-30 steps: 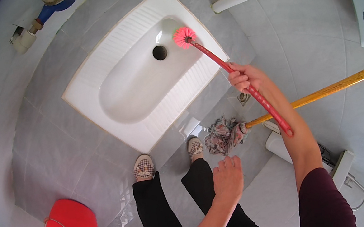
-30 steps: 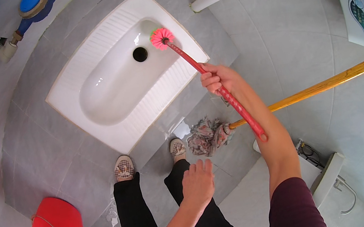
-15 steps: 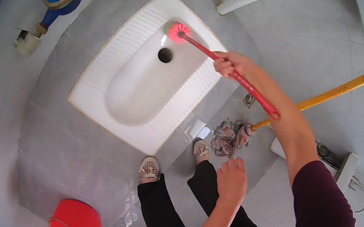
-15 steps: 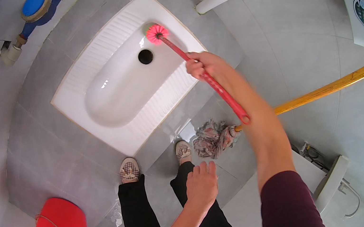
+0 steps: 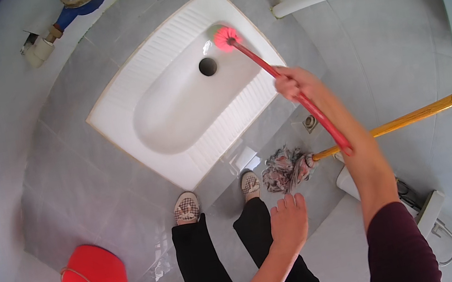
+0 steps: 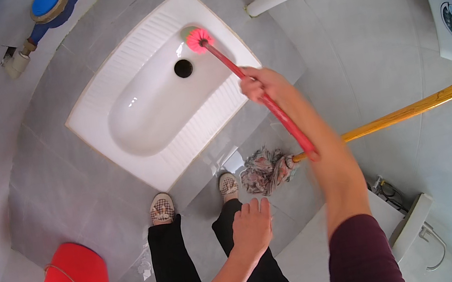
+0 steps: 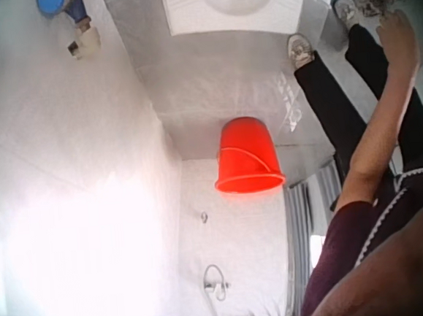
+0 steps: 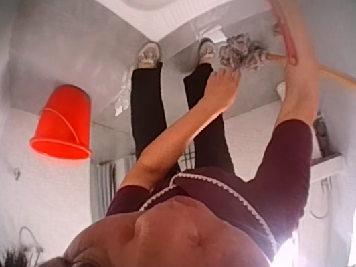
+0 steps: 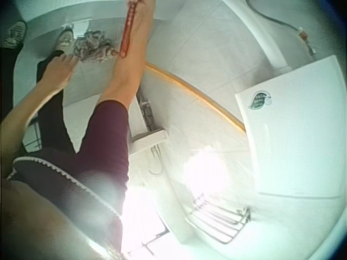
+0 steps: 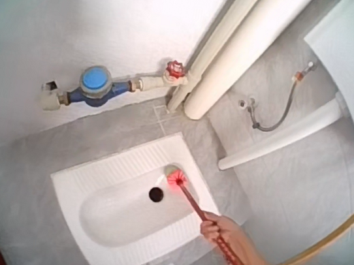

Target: The person scrubs a squat toilet with a long-handled brush, repeatedly rinsing the brush in a red bucket and pouring water into the bowl to flush debris. They also mop the surrounding floor with a separate mop and briefly flush the toilet.

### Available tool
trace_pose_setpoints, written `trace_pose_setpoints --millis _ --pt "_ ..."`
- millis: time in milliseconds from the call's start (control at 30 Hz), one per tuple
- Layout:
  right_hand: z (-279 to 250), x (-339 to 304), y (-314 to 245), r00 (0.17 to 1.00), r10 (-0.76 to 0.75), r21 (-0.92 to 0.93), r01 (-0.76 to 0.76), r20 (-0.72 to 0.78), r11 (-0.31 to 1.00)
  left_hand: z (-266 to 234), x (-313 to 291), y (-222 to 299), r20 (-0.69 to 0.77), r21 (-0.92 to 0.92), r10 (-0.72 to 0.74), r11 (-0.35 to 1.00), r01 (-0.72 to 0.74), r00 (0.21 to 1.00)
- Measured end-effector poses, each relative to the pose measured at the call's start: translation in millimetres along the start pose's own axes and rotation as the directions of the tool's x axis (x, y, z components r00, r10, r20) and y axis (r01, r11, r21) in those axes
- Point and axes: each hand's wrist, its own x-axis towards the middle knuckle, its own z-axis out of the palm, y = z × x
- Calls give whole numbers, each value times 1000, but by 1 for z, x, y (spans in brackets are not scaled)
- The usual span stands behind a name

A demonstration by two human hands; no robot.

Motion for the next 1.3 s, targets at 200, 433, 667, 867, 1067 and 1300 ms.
trace_pose_setpoints --millis 200,433,667,867,1067,1300 --pt "-14 -30 7 998 -29 -19 28 -62 999 3 1 1 -15 -14 -7 1000 7 1000" --pt "-22 -31 14 1000 -28 -111 29 9 993 0 4 -2 -9 -35 -32 999 32 999" --pt "-7 8 -1 986 -63 -11 62 -154 998 6 8 -2 17 18 -6 1000 6 1000" --pt "-17 -48 27 996 -86 -144 89 31 985 3 6 -4 4 -11 -37 999 37 999" --pt "8 7 7 984 -146 -76 138 -105 987 9 4 1 -2 13 3 1000 -3 1000" --pt "-23 -17 3 986 -164 -287 152 -20 946 10 2 3 -2 20 5 1000 -5 1000"
